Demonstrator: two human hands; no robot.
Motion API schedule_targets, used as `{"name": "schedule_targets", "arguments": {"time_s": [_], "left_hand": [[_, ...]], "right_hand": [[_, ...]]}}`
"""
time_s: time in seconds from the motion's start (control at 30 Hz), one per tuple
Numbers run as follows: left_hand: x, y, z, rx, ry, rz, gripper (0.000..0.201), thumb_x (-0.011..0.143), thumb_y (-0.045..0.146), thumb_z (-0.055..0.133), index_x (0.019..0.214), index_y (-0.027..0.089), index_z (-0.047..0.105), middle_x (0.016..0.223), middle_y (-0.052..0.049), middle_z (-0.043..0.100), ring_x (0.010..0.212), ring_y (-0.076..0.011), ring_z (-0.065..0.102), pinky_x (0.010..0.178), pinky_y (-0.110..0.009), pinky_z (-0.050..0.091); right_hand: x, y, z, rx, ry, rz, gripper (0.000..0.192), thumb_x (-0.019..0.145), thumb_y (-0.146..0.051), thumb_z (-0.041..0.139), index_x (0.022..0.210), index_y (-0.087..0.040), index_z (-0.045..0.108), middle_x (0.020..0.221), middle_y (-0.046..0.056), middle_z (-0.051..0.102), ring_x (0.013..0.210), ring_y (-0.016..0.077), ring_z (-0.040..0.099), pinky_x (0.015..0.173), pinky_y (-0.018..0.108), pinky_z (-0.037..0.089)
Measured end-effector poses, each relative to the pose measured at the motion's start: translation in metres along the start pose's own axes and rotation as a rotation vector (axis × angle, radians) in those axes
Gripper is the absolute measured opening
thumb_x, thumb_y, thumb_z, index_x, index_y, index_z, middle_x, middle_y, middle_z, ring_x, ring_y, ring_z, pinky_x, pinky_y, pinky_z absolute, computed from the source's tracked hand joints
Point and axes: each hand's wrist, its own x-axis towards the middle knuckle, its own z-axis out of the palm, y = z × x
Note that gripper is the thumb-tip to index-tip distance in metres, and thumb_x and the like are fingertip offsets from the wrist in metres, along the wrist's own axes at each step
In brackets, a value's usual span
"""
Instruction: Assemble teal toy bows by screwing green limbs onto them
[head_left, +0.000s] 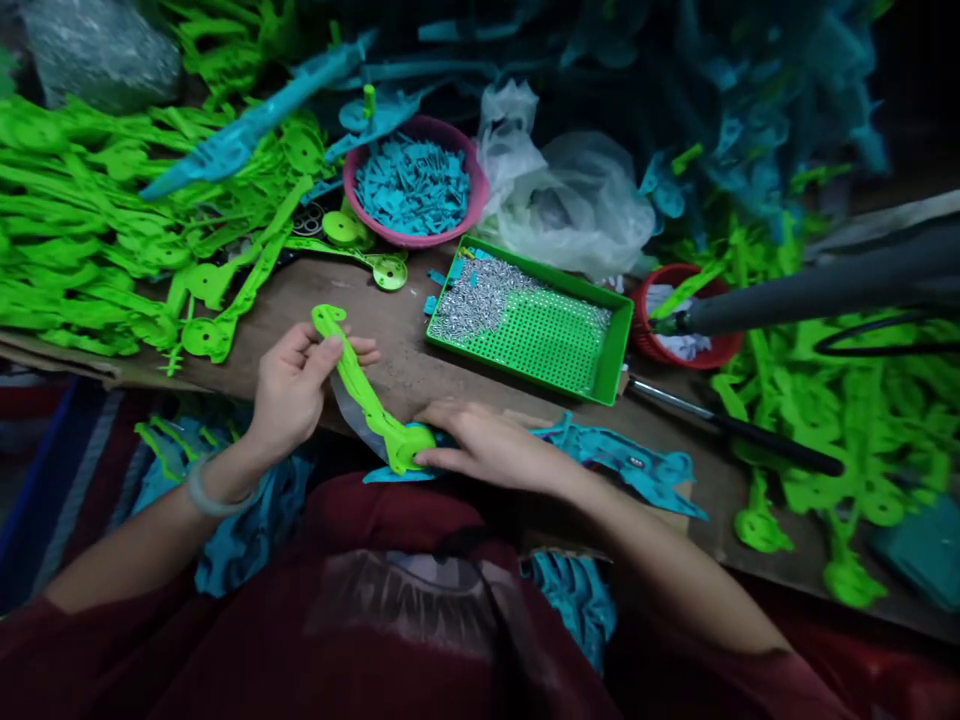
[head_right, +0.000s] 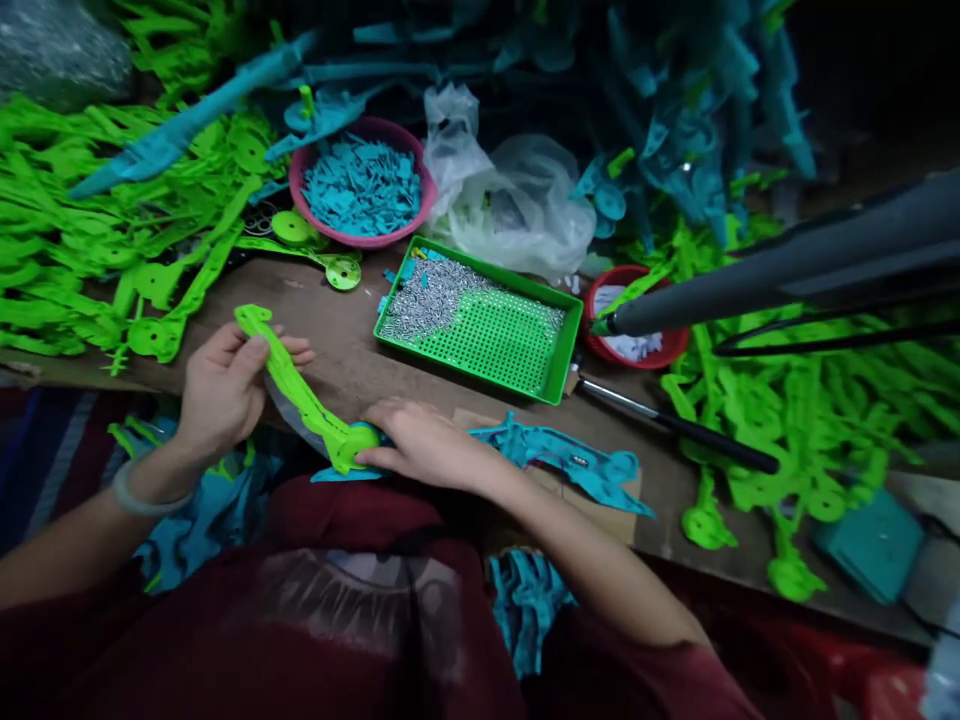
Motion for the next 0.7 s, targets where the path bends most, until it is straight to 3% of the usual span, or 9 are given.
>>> {"name": "schedule_targets", "arguments": {"time_s": [0.1, 0.23, 0.33, 0.7], "left_hand": [[-0.004, 0.008, -0.006, 0.099, -0.053, -0.035, 0.035, 0.081, 0.047, 0.073, 0.098, 0.019, 0.062, 0.091, -0.006, 0.077, 0.086, -0.0226, 0.074, 0.082, -0.038, 0.062], [-0.013, 0.018, -0.020, 0.358, -0.294, -0.285, 0.040, 0.070, 0.037, 0.083, 0.102, 0.018, 0.067, 0.102, -0.009, 0.076, 0.095, -0.0265, 0.073, 0.082, -0.037, 0.062], [-0.026, 0.017, -0.024, 0.424, -0.371, -0.408, 0.032, 0.068, 0.032, 0.082, 0.094, 0.020, 0.071, 0.097, -0.008, 0.077, 0.089, -0.0262, 0.073, 0.077, -0.037, 0.063], [-0.040, 0.005, -0.012, 0.458, -0.347, -0.282, 0.019, 0.079, 0.031, 0.074, 0.095, 0.020, 0.071, 0.098, -0.005, 0.076, 0.091, -0.0201, 0.072, 0.082, -0.030, 0.060]], "right_hand": [[0.004, 0.001, 0.001, 0.042, 0.016, -0.032, 0.026, 0.093, -0.039, 0.059, 0.100, -0.014, 0.063, 0.101, 0.009, 0.068, 0.096, 0.0205, 0.062, 0.082, 0.031, 0.045], [0.003, 0.002, 0.004, 0.055, 0.032, -0.056, 0.022, 0.093, -0.036, 0.059, 0.090, -0.015, 0.060, 0.095, 0.007, 0.066, 0.092, 0.0194, 0.061, 0.079, 0.030, 0.043], [0.002, 0.003, 0.004, 0.066, 0.030, -0.055, 0.021, 0.093, -0.036, 0.060, 0.089, -0.015, 0.059, 0.094, 0.007, 0.065, 0.092, 0.0195, 0.060, 0.079, 0.030, 0.043], [-0.001, 0.003, 0.005, 0.039, 0.063, -0.049, 0.016, 0.091, -0.032, 0.062, 0.092, -0.016, 0.061, 0.098, 0.007, 0.066, 0.094, 0.0201, 0.061, 0.079, 0.030, 0.044]]}}
